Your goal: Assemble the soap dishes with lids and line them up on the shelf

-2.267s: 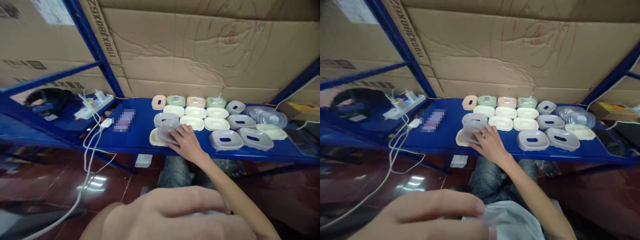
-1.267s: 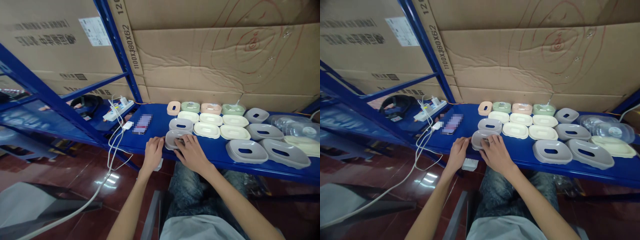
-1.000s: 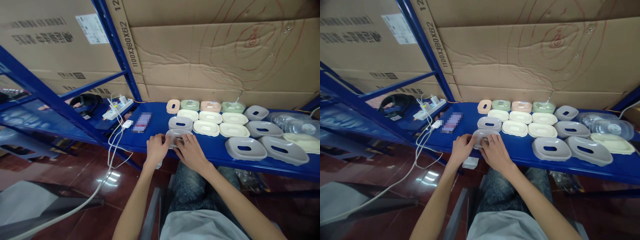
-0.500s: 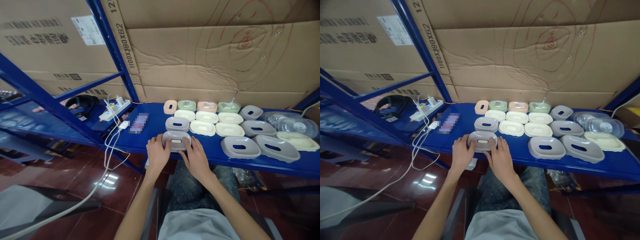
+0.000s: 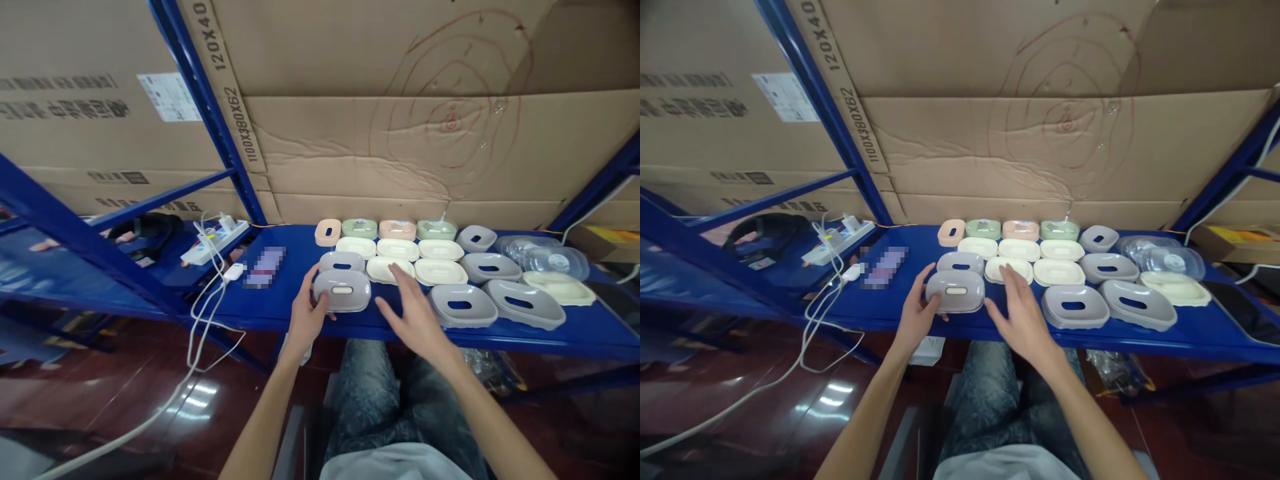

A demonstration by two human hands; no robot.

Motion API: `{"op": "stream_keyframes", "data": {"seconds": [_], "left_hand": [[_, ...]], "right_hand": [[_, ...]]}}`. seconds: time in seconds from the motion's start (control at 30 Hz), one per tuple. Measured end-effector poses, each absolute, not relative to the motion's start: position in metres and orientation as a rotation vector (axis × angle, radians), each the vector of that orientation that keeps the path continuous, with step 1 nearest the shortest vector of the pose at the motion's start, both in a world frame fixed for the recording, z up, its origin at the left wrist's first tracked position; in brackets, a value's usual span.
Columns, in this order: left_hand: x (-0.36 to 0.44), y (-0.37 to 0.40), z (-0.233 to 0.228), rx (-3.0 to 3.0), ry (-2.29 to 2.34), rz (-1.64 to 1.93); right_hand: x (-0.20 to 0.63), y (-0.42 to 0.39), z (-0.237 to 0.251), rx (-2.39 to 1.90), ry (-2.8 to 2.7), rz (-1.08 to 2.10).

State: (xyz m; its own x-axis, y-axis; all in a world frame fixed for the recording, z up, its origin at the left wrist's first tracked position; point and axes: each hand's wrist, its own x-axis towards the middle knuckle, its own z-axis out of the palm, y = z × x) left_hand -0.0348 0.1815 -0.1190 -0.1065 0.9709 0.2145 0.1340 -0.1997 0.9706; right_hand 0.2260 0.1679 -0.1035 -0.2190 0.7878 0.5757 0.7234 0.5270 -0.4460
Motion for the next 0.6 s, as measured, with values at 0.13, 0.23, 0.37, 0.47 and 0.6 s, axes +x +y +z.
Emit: {"op": "stream_keyframes", "data": {"seconds": [0.13, 0.23, 0.37, 0.47, 0.6], "left_hand": [[-0.031, 0.185, -0.113, 1.425, 1.176, 1.292], [-0.018, 0.193, -0.112, 1.407, 1.16, 1.275], [-0.006, 0.201, -0.118, 1.396, 1.164, 1.28], [-0.009, 0.199, -0.121, 1.409, 1.087, 1.282], [-0.02, 0.194, -0.117, 1.429, 0.947, 1.152]], "right_hand": [[0.273, 0.209, -0.071, -1.279, -2.1, -0.059], [0.301, 0.258, -0.06, -1.43, -2.288, -0.142], [0.314, 0.328, -0.056, -1.596, -2.421, -0.2], [0.314, 0.372, -0.054, -1.704, -2.413, -0.223], [0.31, 0.415, -0.054, -1.816, -2.404, -0.214]]}}
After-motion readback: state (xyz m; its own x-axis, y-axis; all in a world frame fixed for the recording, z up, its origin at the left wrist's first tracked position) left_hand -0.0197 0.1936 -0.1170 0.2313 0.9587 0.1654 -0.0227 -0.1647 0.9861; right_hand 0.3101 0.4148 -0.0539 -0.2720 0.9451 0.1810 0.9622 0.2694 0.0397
